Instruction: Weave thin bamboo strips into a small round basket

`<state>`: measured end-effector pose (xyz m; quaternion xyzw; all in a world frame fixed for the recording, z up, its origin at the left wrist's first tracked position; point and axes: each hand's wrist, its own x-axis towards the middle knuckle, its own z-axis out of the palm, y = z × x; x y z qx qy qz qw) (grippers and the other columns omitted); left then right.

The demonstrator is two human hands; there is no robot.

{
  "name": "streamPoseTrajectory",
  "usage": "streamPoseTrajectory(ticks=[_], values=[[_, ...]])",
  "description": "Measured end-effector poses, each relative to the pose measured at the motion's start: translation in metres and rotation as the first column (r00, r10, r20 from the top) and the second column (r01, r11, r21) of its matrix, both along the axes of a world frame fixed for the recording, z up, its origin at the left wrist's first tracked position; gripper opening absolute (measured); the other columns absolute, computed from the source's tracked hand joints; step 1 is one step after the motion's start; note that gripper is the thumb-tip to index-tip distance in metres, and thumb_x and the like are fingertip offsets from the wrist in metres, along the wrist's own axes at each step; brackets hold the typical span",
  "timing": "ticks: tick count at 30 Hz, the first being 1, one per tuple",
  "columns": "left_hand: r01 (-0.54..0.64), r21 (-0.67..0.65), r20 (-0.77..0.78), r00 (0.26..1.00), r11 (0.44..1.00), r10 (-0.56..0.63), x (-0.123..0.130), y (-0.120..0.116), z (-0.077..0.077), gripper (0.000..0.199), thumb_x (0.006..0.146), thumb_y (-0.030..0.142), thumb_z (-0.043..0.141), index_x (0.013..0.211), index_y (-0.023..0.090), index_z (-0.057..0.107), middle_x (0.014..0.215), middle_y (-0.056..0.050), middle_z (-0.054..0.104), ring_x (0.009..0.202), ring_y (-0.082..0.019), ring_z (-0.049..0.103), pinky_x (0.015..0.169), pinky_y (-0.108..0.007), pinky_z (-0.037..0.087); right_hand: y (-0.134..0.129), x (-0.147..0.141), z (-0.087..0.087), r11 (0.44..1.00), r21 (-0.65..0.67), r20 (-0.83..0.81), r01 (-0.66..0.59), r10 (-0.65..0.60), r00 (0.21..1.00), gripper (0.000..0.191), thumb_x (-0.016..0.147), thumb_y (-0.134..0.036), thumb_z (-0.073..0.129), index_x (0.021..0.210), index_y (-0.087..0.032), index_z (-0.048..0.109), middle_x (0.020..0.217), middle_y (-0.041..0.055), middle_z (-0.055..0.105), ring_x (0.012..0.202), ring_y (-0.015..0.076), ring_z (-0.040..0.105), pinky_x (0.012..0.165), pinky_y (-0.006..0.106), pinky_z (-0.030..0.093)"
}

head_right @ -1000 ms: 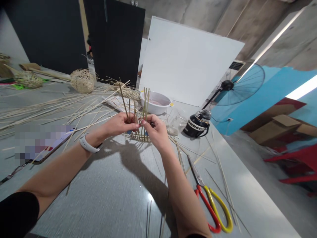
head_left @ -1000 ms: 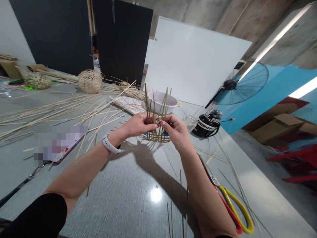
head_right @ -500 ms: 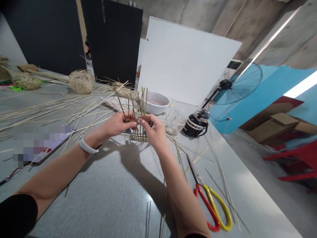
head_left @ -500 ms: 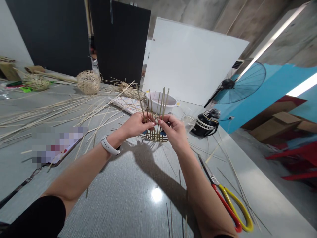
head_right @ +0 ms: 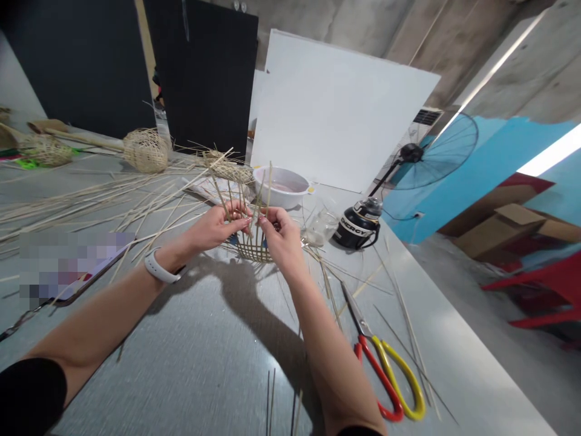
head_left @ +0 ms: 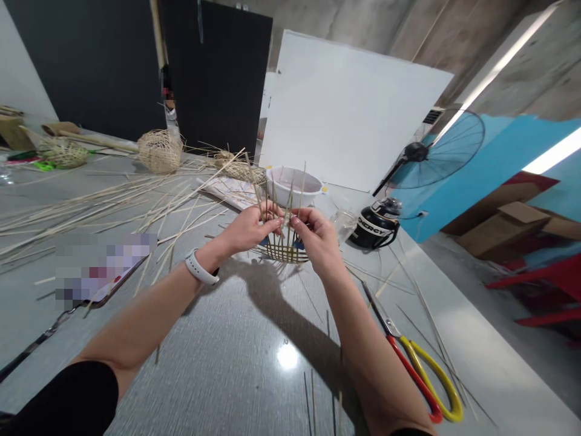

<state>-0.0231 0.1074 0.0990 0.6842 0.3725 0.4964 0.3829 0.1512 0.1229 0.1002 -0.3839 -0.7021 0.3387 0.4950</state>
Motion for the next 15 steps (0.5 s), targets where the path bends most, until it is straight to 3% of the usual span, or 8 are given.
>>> streamPoseTrajectory(ticks=[6, 15], values=[[0.060, 0.096, -0.054, 0.997, 0.994, -0.055, -0.0025, -0.0017, 0.0023, 0.016, 0.090, 0.028, 0.058, 0.099, 0.016, 0.057, 0.083, -0.001, 0.066, 0.078, -0.013, 0.067, 0.081, -0.029, 0.049, -0.0030, 0.0017, 0.0035, 0.999, -0.010, -0.032, -0.044, 0.044, 0.999, 0.019, 0.081, -0.034, 0.065, 0.094, -0.020, 0.064, 0.070, -0.0030, 0.055, 0.065, 0.0128, 0.046, 0.062, 0.028, 0.036], [0.094, 0.175, -0.089, 0.993, 0.980, -0.079, -0.0043, -0.0041, 0.0059, 0.016, 0.088, 0.031, 0.062, 0.093, 0.016, 0.064, 0.084, -0.002, 0.068, 0.083, -0.014, 0.065, 0.086, -0.031, 0.050, -0.0018, 0.0055, 0.0078, 0.978, -0.173, -0.167, -0.118, 0.089, 0.982, 0.022, 0.071, -0.032, 0.072, 0.088, -0.019, 0.070, 0.074, -0.0011, 0.065, 0.072, 0.0149, 0.056, 0.068, 0.029, 0.042]])
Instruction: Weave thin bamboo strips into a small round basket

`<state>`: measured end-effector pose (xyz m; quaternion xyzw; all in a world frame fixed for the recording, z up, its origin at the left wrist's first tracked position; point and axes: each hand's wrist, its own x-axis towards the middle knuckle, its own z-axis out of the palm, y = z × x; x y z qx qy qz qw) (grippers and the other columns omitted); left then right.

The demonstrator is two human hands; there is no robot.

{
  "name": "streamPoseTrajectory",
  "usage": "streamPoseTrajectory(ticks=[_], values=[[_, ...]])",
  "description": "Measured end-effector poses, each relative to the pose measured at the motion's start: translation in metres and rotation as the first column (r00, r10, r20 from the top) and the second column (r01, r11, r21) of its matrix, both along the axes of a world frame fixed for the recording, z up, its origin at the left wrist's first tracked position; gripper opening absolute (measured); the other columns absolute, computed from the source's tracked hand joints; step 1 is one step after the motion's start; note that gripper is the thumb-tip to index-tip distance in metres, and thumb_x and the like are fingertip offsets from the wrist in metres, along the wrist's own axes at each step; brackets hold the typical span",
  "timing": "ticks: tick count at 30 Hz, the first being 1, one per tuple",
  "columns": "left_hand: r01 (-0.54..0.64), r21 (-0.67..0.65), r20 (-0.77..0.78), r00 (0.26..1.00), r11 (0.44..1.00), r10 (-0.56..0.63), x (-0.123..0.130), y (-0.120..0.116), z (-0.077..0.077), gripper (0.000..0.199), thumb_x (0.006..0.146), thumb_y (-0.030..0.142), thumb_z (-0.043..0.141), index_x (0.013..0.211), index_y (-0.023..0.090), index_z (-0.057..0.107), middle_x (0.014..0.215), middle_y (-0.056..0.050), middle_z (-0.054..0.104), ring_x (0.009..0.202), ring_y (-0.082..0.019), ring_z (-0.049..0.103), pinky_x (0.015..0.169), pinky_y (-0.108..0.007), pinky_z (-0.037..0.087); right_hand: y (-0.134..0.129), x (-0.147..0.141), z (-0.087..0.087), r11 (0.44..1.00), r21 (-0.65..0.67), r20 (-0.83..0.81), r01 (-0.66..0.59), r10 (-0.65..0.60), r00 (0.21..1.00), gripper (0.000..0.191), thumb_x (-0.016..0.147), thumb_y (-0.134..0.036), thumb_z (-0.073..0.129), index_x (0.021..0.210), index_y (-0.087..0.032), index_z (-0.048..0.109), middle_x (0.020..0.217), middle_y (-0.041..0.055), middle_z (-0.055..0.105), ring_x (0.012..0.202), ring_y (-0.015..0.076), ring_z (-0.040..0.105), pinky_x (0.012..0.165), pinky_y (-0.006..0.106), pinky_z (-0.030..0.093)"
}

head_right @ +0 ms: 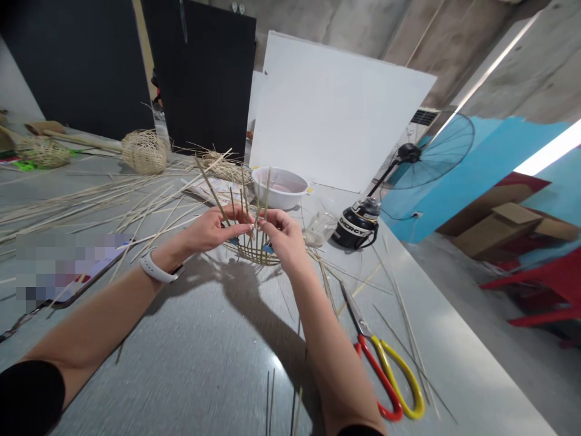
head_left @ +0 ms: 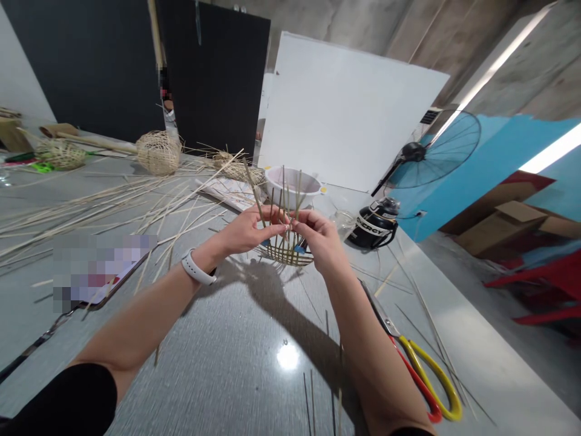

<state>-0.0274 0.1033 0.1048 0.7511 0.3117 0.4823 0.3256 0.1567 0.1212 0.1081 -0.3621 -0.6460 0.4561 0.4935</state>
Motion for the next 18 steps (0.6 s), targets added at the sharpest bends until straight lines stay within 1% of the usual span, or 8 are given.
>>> streamPoseTrajectory(ticks=[2, 4, 6, 8, 11, 15, 17, 18], values=[[0.008, -0.038, 0.005, 1.000, 0.999, -0.008, 0.000, 0.000, 0.001, 0.015, 0.087, 0.030, 0.062, 0.090, 0.015, 0.063, 0.084, -0.003, 0.069, 0.082, -0.015, 0.066, 0.084, -0.032, 0.051, -0.001, -0.001, 0.001, 0.999, -0.013, -0.012, -0.035, 0.035, 0.999, 0.021, 0.070, -0.032, 0.073, 0.087, -0.020, 0.072, 0.078, -0.0001, 0.069, 0.074, 0.0153, 0.058, 0.070, 0.030, 0.044], [0.032, -0.110, 0.018, 0.999, 0.993, -0.030, -0.001, 0.000, 0.002, 0.016, 0.086, 0.030, 0.063, 0.088, 0.015, 0.062, 0.083, -0.003, 0.069, 0.079, -0.015, 0.067, 0.081, -0.031, 0.051, -0.003, -0.001, 0.002, 0.998, -0.003, -0.010, -0.065, 0.065, 0.998, 0.020, 0.070, -0.031, 0.073, 0.087, -0.020, 0.073, 0.082, 0.0005, 0.072, 0.077, 0.0159, 0.060, 0.073, 0.030, 0.046], [0.040, -0.187, 0.036, 0.999, 0.981, -0.034, -0.002, 0.000, 0.002, 0.018, 0.084, 0.030, 0.065, 0.090, 0.015, 0.058, 0.081, -0.004, 0.070, 0.078, -0.016, 0.069, 0.076, -0.031, 0.051, -0.006, -0.002, 0.004, 0.998, 0.006, -0.011, -0.069, 0.069, 0.998, 0.017, 0.070, -0.028, 0.071, 0.085, -0.021, 0.074, 0.084, 0.0003, 0.073, 0.079, 0.0163, 0.062, 0.077, 0.031, 0.047], [0.036, -0.253, 0.052, 0.998, 0.967, -0.024, -0.004, 0.000, 0.001, 0.025, 0.082, 0.031, 0.068, 0.094, 0.016, 0.052, 0.078, -0.003, 0.071, 0.077, -0.017, 0.070, 0.073, -0.030, 0.049, -0.010, -0.002, 0.006, 0.999, 0.025, -0.004, -0.045, 0.045, 0.999, 0.014, 0.071, -0.025, 0.069, 0.083, -0.021, 0.074, 0.084, 0.0000, 0.073, 0.080, 0.0164, 0.063, 0.079, 0.031, 0.047], [0.043, -0.299, 0.061, 0.998, 0.953, -0.026, -0.005, 0.000, 0.001, 0.033, 0.082, 0.032, 0.070, 0.101, 0.017, 0.047, 0.077, -0.003, 0.073, 0.075, -0.017, 0.070, 0.072, -0.030, 0.048, -0.014, -0.003, 0.009, 0.995, 0.097, 0.063, 0.013, -0.019, 0.998, 0.015, 0.073, -0.025, 0.065, 0.083, -0.020, 0.075, 0.083, 0.0009, 0.073, 0.078, 0.0165, 0.061, 0.072, 0.029, 0.046], [0.041, -0.324, 0.030, 0.999, 0.945, -0.033, -0.005, -0.002, 0.002, 0.034, 0.080, 0.030, 0.071, 0.101, 0.017, 0.048, 0.074, -0.002, 0.073, 0.076, -0.017, 0.070, 0.073, -0.029, 0.047, -0.017, -0.005, 0.008, 0.979, 0.179, 0.171, 0.095, -0.126, 0.977, 0.018, 0.076, -0.034, 0.069, 0.079, -0.017, 0.073, 0.068, 0.0012, 0.067, 0.065, 0.0148, 0.055, 0.059, 0.028, 0.040], [0.038, -0.330, 0.001, 0.999, 0.943, -0.040, -0.004, -0.003, 0.003, 0.031, 0.081, 0.030, 0.070, 0.101, 0.017, 0.050, 0.074, -0.002, 0.073, 0.077, -0.017, 0.070, 0.074, -0.029, 0.047, -0.017, -0.007, 0.006, 0.978, 0.178, 0.179, 0.110, -0.142, 0.974, 0.022, 0.077, -0.039, 0.070, 0.077, -0.017, 0.070, 0.063, 0.0002, 0.063, 0.059, 0.0131, 0.051, 0.056, 0.027, 0.037], [0.036, -0.327, -0.012, 0.999, 0.944, -0.042, -0.004, -0.003, 0.004, 0.030, 0.082, 0.030, 0.069, 0.103, 0.016, 0.052, 0.073, -0.002, 0.073, 0.077, -0.017, 0.070, 0.074, -0.029, 0.047, -0.016, -0.008, 0.005, 0.981, 0.165, 0.167, 0.103, -0.130, 0.977, 0.023, 0.077, -0.040, 0.069, 0.077, -0.017, 0.068, 0.062, -0.0002, 0.062, 0.057, 0.0125, 0.049, 0.055, 0.027, 0.036]])
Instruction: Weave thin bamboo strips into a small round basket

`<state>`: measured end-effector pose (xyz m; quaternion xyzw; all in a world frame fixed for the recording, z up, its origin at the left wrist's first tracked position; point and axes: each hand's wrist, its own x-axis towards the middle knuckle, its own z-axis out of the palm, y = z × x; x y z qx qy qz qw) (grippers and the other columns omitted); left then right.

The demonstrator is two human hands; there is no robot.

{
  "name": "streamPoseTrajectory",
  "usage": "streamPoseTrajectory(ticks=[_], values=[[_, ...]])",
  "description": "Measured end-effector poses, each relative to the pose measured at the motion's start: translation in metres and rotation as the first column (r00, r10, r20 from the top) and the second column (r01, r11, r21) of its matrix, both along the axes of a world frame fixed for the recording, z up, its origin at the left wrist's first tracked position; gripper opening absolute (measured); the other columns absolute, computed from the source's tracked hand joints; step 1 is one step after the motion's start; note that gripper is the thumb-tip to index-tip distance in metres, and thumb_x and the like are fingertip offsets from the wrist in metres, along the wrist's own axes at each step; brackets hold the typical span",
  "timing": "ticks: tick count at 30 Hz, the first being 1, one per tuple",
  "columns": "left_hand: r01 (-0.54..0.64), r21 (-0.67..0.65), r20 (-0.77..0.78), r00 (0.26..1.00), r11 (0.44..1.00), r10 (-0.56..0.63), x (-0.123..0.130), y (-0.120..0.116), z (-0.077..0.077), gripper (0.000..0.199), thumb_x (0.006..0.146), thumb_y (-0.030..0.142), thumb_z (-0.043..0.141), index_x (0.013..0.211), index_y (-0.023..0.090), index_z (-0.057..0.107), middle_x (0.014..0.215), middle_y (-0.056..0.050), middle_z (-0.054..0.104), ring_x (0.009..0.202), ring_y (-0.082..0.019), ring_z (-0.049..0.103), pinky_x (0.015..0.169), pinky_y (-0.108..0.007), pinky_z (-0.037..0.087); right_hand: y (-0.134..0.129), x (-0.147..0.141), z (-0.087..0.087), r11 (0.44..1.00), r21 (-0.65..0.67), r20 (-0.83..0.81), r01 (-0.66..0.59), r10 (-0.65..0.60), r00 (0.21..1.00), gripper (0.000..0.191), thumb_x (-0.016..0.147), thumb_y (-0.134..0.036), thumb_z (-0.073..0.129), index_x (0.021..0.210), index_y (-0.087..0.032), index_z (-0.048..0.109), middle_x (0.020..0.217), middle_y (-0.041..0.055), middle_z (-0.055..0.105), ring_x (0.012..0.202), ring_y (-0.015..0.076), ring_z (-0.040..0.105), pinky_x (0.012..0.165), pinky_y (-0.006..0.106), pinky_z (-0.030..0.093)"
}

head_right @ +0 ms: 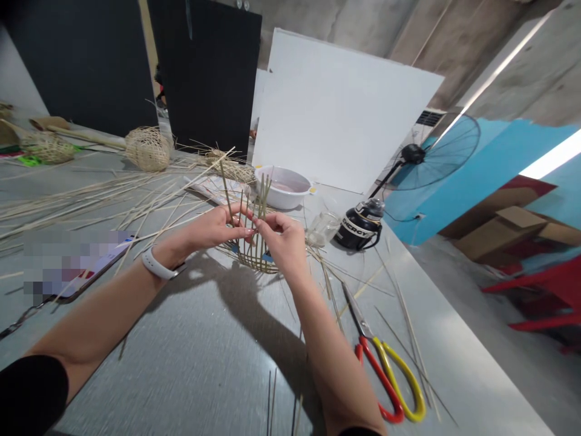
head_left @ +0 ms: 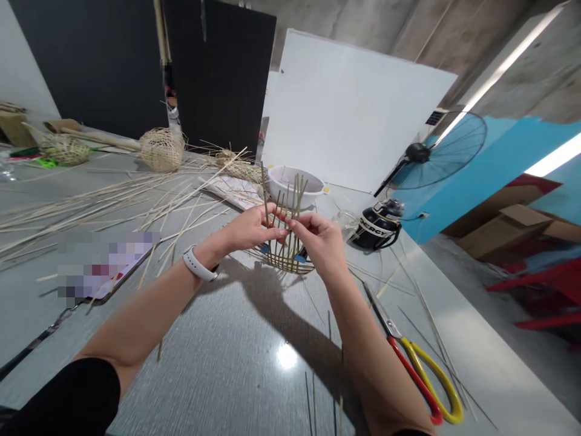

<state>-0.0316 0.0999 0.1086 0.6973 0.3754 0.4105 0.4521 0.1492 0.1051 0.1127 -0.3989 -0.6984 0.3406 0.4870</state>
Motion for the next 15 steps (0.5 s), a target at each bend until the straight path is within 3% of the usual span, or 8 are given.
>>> streamPoseTrajectory(ticks=[6, 11, 15], values=[[-0.009, 0.079, -0.035, 0.999, 0.997, 0.012, 0.0014, 0.0012, -0.0005, 0.040, 0.088, 0.033, 0.062, 0.123, 0.014, 0.057, 0.081, -0.003, 0.074, 0.080, -0.016, 0.069, 0.081, -0.032, 0.050, 0.0024, 0.0012, -0.0006, 0.994, -0.047, -0.004, -0.097, 0.097, 0.995, 0.022, 0.081, -0.039, 0.064, 0.075, -0.018, 0.061, 0.066, -0.0001, 0.060, 0.061, 0.0124, 0.050, 0.056, 0.026, 0.036], [-0.095, 0.184, -0.031, 0.994, 0.978, 0.102, -0.0006, 0.0029, 0.0000, 0.033, 0.084, 0.034, 0.065, 0.113, 0.017, 0.069, 0.111, -0.006, 0.073, 0.104, -0.019, 0.064, 0.098, -0.034, 0.046, 0.0046, 0.0052, 0.0023, 0.984, -0.040, 0.070, -0.173, 0.175, 0.982, 0.020, 0.084, -0.035, 0.057, 0.074, -0.017, 0.061, 0.069, 0.0006, 0.060, 0.065, 0.0133, 0.053, 0.063, 0.027, 0.040], [-0.200, 0.234, -0.025, 0.977, 0.952, 0.211, -0.0006, 0.0006, 0.0016, 0.025, 0.084, 0.038, 0.066, 0.092, 0.016, 0.073, 0.093, -0.005, 0.075, 0.090, -0.019, 0.065, 0.091, -0.034, 0.048, 0.0063, 0.0040, -0.0004, 0.980, -0.003, 0.190, -0.198, 0.195, 0.962, 0.022, 0.085, -0.033, 0.055, 0.071, -0.018, 0.063, 0.068, 0.0010, 0.061, 0.063, 0.0132, 0.051, 0.062, 0.028, 0.039]])
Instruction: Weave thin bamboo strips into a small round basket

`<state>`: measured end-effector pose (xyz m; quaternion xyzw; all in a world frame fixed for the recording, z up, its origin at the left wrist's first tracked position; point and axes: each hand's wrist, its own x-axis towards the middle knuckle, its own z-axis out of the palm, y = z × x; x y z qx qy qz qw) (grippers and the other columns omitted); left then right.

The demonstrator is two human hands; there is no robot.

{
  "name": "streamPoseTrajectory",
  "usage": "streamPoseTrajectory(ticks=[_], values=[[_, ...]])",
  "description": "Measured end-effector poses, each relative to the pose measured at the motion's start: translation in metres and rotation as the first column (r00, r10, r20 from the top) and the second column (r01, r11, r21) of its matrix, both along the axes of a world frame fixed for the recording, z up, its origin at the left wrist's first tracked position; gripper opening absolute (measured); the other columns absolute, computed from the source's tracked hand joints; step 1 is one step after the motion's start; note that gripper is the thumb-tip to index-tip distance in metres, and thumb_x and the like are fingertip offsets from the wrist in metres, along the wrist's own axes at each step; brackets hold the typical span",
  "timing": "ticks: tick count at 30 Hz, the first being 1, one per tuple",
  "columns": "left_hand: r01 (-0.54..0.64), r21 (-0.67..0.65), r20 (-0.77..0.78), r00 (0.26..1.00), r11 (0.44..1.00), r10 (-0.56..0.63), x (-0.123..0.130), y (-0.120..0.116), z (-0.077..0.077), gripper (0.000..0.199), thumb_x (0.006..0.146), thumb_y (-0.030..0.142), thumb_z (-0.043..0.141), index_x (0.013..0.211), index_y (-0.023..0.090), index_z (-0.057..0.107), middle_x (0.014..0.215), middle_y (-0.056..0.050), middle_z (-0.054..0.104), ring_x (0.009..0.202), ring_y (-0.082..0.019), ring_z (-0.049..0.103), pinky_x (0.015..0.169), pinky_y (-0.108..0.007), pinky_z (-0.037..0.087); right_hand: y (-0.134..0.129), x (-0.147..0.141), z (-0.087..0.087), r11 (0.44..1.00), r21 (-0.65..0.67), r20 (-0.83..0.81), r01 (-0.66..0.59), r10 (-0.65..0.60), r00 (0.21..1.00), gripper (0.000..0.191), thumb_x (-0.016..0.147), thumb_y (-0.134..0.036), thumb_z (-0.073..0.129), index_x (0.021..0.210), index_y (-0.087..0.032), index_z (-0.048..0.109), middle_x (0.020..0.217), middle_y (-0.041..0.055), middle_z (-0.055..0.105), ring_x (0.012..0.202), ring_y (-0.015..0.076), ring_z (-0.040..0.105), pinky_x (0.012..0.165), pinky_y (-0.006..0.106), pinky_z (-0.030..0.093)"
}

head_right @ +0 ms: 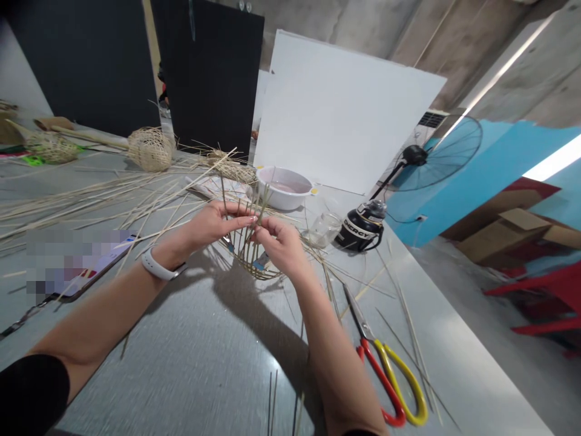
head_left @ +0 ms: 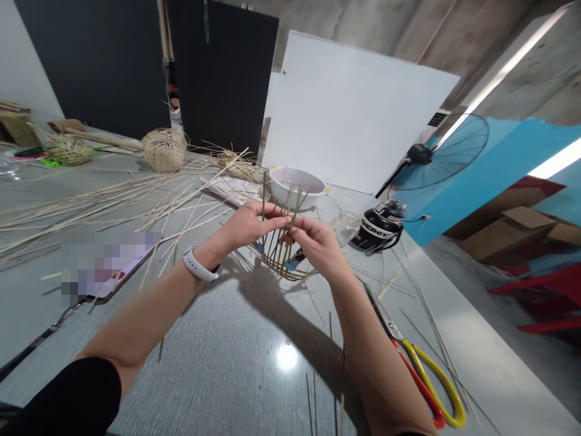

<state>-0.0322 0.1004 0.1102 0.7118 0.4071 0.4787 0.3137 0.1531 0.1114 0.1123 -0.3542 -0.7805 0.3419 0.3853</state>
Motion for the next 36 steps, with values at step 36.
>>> streamPoseTrajectory(ticks=[36], values=[[0.241, -0.219, 0.321, 0.933, 0.945, -0.163, 0.007, -0.004, 0.004, 0.007, 0.083, 0.020, 0.062, 0.081, 0.013, 0.064, 0.076, -0.002, 0.067, 0.076, -0.013, 0.063, 0.085, -0.031, 0.049, -0.005, 0.001, 0.000, 0.992, -0.019, -0.142, 0.122, -0.124, 0.982, 0.024, 0.087, -0.044, 0.060, 0.081, -0.021, 0.055, 0.072, -0.0003, 0.056, 0.066, 0.0138, 0.051, 0.062, 0.029, 0.042]])
